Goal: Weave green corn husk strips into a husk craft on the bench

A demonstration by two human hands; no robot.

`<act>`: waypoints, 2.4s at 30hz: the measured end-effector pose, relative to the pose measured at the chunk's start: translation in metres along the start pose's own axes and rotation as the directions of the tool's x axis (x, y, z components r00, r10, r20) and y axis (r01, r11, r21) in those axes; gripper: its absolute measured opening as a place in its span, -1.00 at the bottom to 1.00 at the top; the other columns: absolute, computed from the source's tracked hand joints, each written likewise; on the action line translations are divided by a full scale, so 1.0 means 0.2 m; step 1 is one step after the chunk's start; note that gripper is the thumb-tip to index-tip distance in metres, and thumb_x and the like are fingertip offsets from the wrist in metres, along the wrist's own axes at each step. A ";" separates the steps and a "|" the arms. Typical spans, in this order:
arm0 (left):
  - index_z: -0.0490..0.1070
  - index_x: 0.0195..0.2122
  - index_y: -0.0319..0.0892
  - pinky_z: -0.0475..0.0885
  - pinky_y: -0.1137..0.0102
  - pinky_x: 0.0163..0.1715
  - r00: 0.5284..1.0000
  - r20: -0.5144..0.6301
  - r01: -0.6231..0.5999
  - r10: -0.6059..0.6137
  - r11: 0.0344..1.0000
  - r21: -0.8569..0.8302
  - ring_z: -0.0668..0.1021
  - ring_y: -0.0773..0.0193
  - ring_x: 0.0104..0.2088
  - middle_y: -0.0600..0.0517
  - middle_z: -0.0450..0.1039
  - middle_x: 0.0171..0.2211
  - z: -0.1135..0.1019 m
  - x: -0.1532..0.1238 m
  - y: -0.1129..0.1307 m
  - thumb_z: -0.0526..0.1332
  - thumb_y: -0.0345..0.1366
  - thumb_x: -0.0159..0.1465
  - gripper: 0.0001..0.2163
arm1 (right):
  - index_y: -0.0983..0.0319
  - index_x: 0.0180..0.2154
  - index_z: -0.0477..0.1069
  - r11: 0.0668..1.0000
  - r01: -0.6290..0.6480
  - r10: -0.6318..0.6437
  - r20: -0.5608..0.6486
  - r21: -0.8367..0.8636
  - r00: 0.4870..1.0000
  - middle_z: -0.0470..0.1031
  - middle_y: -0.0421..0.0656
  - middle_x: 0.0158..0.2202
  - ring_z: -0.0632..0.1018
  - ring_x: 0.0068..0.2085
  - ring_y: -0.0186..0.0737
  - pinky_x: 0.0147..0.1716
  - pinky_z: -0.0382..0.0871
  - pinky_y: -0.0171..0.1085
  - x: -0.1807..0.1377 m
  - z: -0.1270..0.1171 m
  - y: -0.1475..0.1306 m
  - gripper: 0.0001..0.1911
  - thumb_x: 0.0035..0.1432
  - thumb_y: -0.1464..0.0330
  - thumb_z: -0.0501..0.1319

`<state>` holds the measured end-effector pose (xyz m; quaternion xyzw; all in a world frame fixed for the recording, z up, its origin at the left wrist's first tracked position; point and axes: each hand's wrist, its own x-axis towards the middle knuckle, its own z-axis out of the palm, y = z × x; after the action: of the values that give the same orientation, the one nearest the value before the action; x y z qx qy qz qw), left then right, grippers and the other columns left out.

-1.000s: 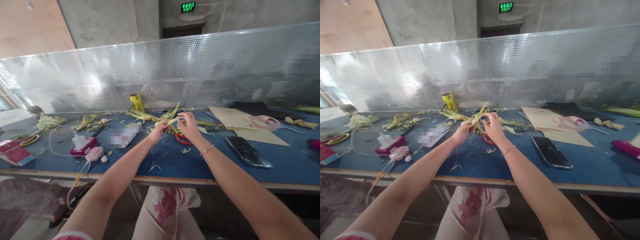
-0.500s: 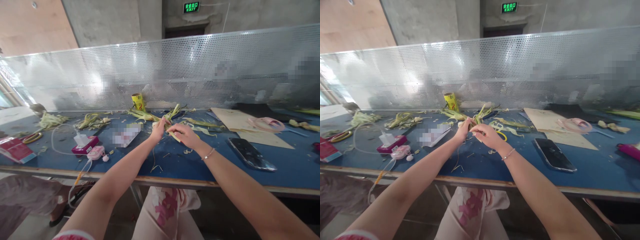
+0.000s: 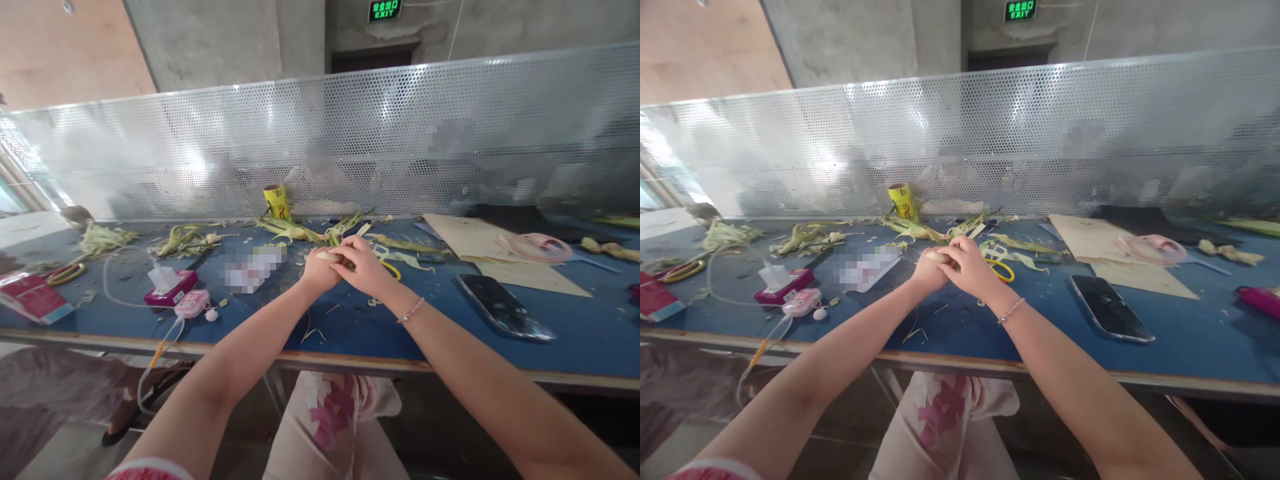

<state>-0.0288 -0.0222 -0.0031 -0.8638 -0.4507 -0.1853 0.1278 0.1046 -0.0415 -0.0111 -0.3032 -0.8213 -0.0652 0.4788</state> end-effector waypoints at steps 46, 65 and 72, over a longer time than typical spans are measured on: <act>0.32 -0.45 -0.21 0.12 0.51 -0.61 0.939 0.127 0.105 -0.318 -0.087 -0.991 0.20 0.49 -0.63 0.15 0.11 -0.65 0.05 0.08 -0.07 0.10 0.06 0.22 -0.62 | 0.07 -0.16 0.52 0.992 -0.013 0.015 -0.017 0.128 1.000 0.48 -0.12 -0.30 0.48 -0.26 -0.19 -0.22 0.41 -0.12 0.00 -0.05 0.01 -0.75 0.25 0.27 0.08; 0.34 -0.49 -0.23 0.24 0.47 -0.42 0.976 -0.018 0.035 -0.218 0.240 -0.970 0.33 0.42 -0.49 0.11 0.28 -0.57 0.05 0.07 -0.06 0.17 -0.05 0.18 -0.68 | 0.18 -0.52 0.25 0.573 -0.628 0.694 0.094 0.527 0.713 0.33 -0.27 -0.70 0.35 -0.68 -0.35 -0.66 0.29 -0.33 0.03 -0.02 0.05 -0.61 0.01 0.02 0.22; 0.30 -0.52 -0.22 0.19 0.45 -0.45 0.991 -0.066 -0.016 -0.114 0.391 -0.920 0.29 0.41 -0.51 0.12 0.24 -0.59 0.04 0.06 -0.05 0.14 0.02 0.18 -0.63 | 0.13 -0.50 0.21 0.696 -0.618 0.654 0.031 0.366 0.756 0.24 -0.32 -0.80 0.30 -0.76 -0.29 -0.71 0.15 -0.30 0.02 -0.03 0.06 -0.70 0.12 0.09 0.14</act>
<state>-0.0294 -0.0040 -0.0053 -0.7649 -0.2905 -0.4571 -0.3487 0.1137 -0.0325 -0.0067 -0.4734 -0.6379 0.2378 0.5590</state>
